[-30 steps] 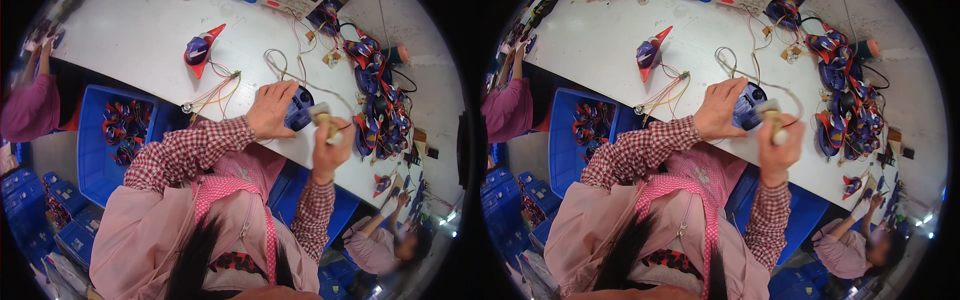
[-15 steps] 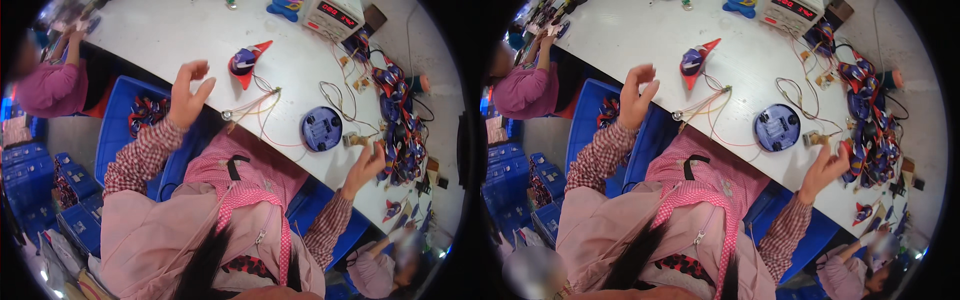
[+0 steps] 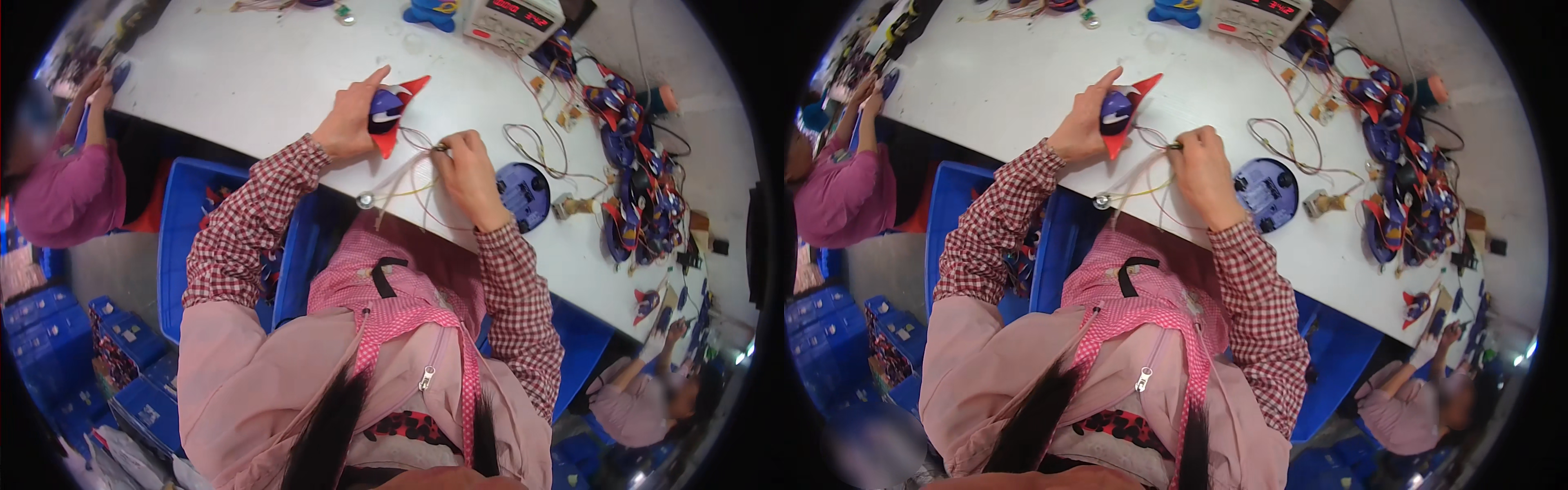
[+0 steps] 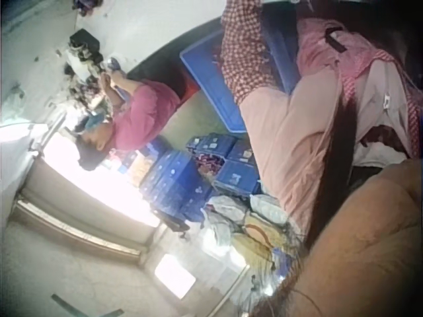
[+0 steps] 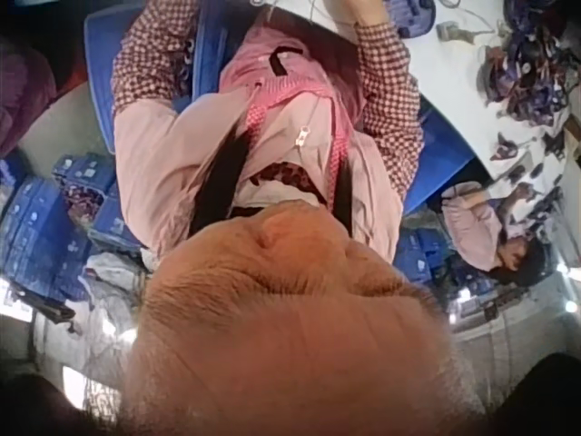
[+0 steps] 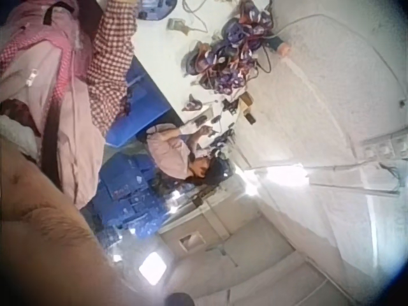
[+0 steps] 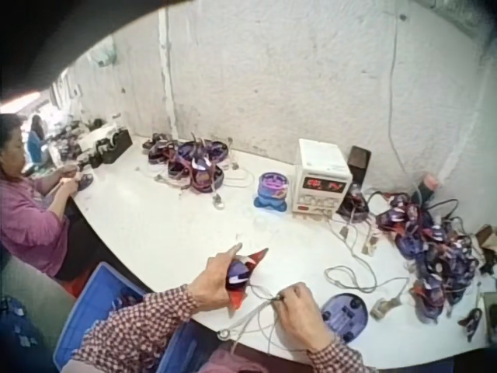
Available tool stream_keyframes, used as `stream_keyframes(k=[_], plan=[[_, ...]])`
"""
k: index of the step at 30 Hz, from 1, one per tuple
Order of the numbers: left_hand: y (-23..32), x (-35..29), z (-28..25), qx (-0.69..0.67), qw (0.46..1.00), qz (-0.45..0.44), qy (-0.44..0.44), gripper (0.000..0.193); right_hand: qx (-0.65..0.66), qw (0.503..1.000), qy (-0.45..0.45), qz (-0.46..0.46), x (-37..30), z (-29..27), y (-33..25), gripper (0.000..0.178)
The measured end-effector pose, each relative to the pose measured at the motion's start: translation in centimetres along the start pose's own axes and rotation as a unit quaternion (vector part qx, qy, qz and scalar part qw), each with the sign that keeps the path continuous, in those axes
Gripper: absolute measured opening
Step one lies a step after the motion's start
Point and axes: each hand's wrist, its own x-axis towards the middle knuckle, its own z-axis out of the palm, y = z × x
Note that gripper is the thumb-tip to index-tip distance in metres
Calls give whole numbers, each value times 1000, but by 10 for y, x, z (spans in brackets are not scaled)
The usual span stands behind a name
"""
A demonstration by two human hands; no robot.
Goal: Assembling electronic toy components by connecting wires and fitting parts into a plastic housing.
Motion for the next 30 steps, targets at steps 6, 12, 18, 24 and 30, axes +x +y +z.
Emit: stream_keyframes(k=[6, 12, 18, 24, 30], plan=[[35, 8, 2, -261, 964, -58, -1, 94, 228, 964, -20, 133, -16, -40, -6, 22], [97, 35, 40, -493, 865, -50, -83, 89, 368, 869, 112, 312, -66, -103, 25, 16], [115, 55, 105, -427, 893, 70, -124, 86, 197, 916, 201, 285, -99, -87, 57, 17], [121, 52, 114, -106, 974, 173, -97, 76, 98, 936, 212, 263, -110, -66, 58, 23], [132, 45, 85, -57, 973, 222, -39, 79, 235, 917, 249, 206, -103, -75, 39, 22]])
